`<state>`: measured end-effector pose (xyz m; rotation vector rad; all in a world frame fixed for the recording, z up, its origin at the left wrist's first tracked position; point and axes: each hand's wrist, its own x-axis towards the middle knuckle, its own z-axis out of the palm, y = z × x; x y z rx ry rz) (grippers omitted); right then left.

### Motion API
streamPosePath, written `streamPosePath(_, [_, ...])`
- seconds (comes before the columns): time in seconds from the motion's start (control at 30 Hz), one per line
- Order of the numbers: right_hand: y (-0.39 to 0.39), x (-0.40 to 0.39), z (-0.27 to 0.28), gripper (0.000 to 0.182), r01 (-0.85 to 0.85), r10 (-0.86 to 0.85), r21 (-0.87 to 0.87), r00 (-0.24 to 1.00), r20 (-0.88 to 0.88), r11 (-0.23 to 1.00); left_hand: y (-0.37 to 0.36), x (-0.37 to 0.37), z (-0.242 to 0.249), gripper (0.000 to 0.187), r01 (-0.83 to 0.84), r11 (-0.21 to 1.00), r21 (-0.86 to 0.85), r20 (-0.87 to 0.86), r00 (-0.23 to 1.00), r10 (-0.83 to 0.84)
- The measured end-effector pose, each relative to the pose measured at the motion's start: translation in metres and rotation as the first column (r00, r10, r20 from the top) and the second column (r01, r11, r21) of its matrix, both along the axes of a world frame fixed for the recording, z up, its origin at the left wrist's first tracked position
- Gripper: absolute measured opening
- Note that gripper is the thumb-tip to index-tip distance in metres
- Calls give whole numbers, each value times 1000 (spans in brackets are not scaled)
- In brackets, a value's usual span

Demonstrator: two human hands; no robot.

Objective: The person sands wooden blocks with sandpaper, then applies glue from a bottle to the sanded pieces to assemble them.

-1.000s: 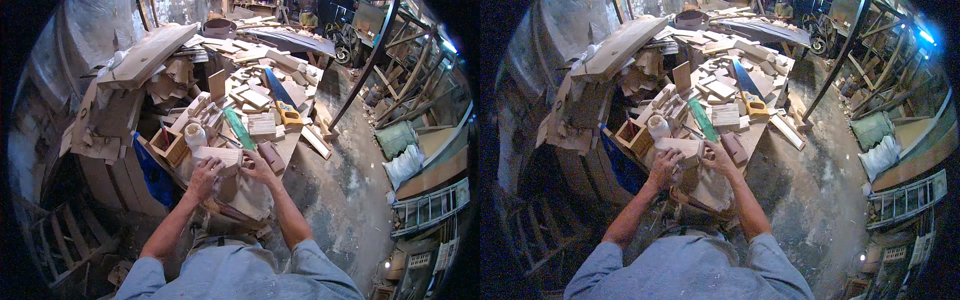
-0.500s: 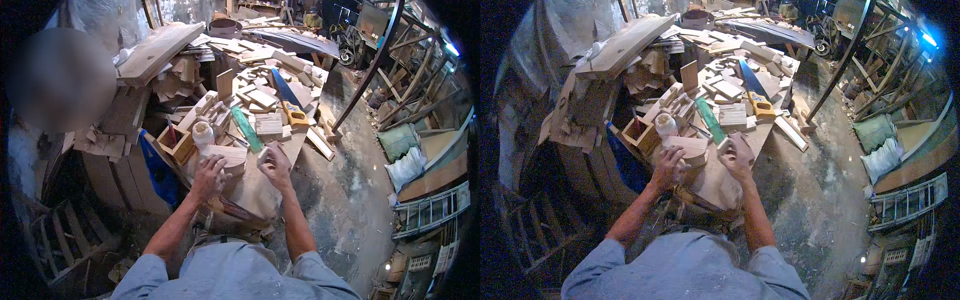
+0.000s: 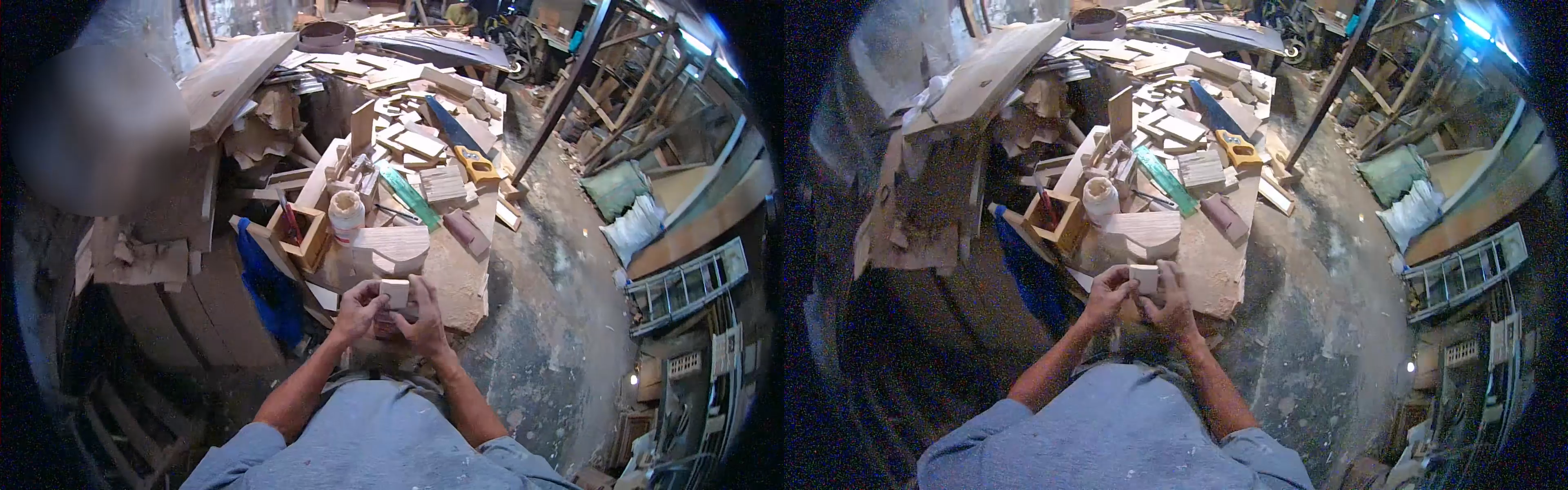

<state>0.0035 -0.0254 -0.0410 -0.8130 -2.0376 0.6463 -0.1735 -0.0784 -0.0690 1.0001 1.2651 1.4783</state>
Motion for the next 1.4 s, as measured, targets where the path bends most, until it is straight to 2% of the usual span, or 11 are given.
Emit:
streamPosePath(0.03, [0, -10, -14, 49, 39, -42, -95, 999, -34, 995, 3, -9, -2, 22, 12, 1000, 26, 95, 995, -15])
streamPosePath(0.1, [-2, -28, -31, 33, 106, -124, -217, 990, -71, 970, 6, -24, 0, 23, 4, 998, 68, 33, 999, -7])
streamPosePath(0.27, [-16, -78, -39, 25, 434, -449, -141, 887, -109, 890, 16, -38, -4, 26, -113, 975, 191, -175, 973, 147])
streamPosePath(0.3, [-20, -86, -38, 25, 493, -505, -121, 855, -115, 862, 17, -38, 0, 23, -120, 978, 172, -142, 979, 145])
streamPosePath(0.4, [-22, -103, -43, 28, 576, -590, -127, 793, -152, 808, 27, -38, -14, 19, -278, 924, 261, -290, 891, 350])
streamPosePath(0.5, [-30, -112, -40, 32, 628, -653, -198, 751, -102, 753, 30, -38, -15, 20, -228, 951, 209, -271, 921, 280])
streamPosePath(0.8, [-23, -116, -55, 38, 695, -686, 33, 715, -136, 718, 31, -30, -27, 25, -218, 936, 278, -252, 923, 290])
streamPosePath(1.1, [-24, -120, -53, 45, 645, -642, -8, 759, -108, 764, 36, -36, -39, 26, -222, 918, 329, -256, 915, 313])
streamPosePath(1.2, [-23, -122, -55, 44, 683, -677, 48, 729, -101, 728, 33, -36, -33, 25, -207, 932, 296, -296, 908, 296])
streamPosePath(1.3, [-25, -122, -50, 42, 654, -655, -54, 746, -122, 755, 30, -36, -26, 26, -203, 952, 230, -279, 923, 264])
streamPosePath(1.4, [-26, -121, -50, 40, 648, -646, -26, 756, -102, 762, 36, -37, -38, 28, -216, 948, 232, -304, 910, 282])
